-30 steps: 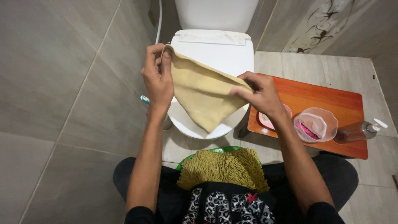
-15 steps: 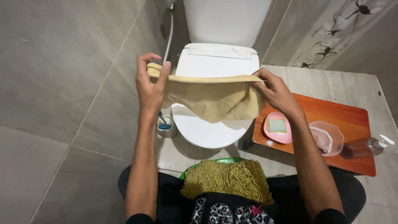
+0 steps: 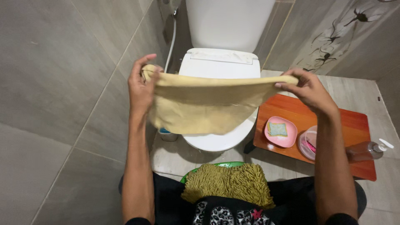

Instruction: The person wipes the toilet seat and lid with a yellow cloth, then cleans the tank and cistern. The person folds the cloth and continues wiping the seat and lid.

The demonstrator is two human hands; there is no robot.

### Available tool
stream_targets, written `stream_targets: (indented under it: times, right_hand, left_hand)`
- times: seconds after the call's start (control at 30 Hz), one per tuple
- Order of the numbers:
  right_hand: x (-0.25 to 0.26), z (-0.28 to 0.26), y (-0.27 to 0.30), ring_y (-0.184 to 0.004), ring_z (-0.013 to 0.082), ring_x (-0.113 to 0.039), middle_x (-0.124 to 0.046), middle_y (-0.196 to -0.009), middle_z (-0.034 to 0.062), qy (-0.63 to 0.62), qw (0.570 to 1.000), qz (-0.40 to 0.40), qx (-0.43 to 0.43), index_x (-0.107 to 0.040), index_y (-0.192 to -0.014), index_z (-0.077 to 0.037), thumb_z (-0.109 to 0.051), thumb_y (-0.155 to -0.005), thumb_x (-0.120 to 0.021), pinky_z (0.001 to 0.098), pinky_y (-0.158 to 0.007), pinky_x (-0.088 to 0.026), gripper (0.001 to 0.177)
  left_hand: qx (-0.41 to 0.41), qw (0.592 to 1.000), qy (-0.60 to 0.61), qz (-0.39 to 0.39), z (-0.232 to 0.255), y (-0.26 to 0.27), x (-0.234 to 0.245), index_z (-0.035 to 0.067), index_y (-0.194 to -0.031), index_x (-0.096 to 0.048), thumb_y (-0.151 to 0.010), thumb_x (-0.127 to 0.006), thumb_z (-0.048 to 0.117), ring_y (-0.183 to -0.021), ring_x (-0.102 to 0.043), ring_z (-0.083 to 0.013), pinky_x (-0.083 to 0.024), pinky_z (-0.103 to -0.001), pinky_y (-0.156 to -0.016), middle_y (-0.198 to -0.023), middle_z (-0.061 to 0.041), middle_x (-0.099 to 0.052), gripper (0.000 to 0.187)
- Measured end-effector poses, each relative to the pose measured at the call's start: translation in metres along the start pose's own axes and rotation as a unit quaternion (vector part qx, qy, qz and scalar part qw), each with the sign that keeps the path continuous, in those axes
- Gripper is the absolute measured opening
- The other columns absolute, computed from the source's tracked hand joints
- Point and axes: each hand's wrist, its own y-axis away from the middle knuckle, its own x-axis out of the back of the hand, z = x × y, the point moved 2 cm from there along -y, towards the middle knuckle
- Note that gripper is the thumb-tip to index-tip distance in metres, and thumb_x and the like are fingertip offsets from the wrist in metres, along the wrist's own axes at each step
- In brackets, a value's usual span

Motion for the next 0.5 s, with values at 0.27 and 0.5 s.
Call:
stream_targets:
  times: [0.27,0.5]
  right_hand:
    - [0.004,0.009,-0.003,-0.093,0.0149,-0.071,-0.074,-0.106,0.009,-0.2,0.969,0.135,-0.046,-0.071,-0.112,-0.003,-0.011,-0.097,-0.076,0.0313,-0.087,-0.06,0.018]
    - [-0.03,0.0,-0.022,-0.077,0.0119,-0.066,-0.075,-0.096,0.0055,-0.1,0.978,0.141,-0.117,-0.076,-0.112,-0.002,-0.033,-0.1,-0.068,0.0289,-0.072,-0.056,0.035]
  left_hand:
    - [-0.031,0.989,-0.07,0.123,-0.017,0.001,-0.009,0.004,-0.123,-0.071,-0.11,-0.064,0.011,-0.087,-0.073,-0.0107,-0.061,-0.026,-0.074,-0.097,-0.006,-0.076,0.017]
    - [0.069,0.996,-0.023,0.059,-0.01,0.006,-0.039,0.008,-0.127,-0.068,-0.102,-0.067,0.013,-0.074,-0.073,-0.0096,-0.058,-0.025,-0.058,-0.089,-0.006,-0.076,0.026]
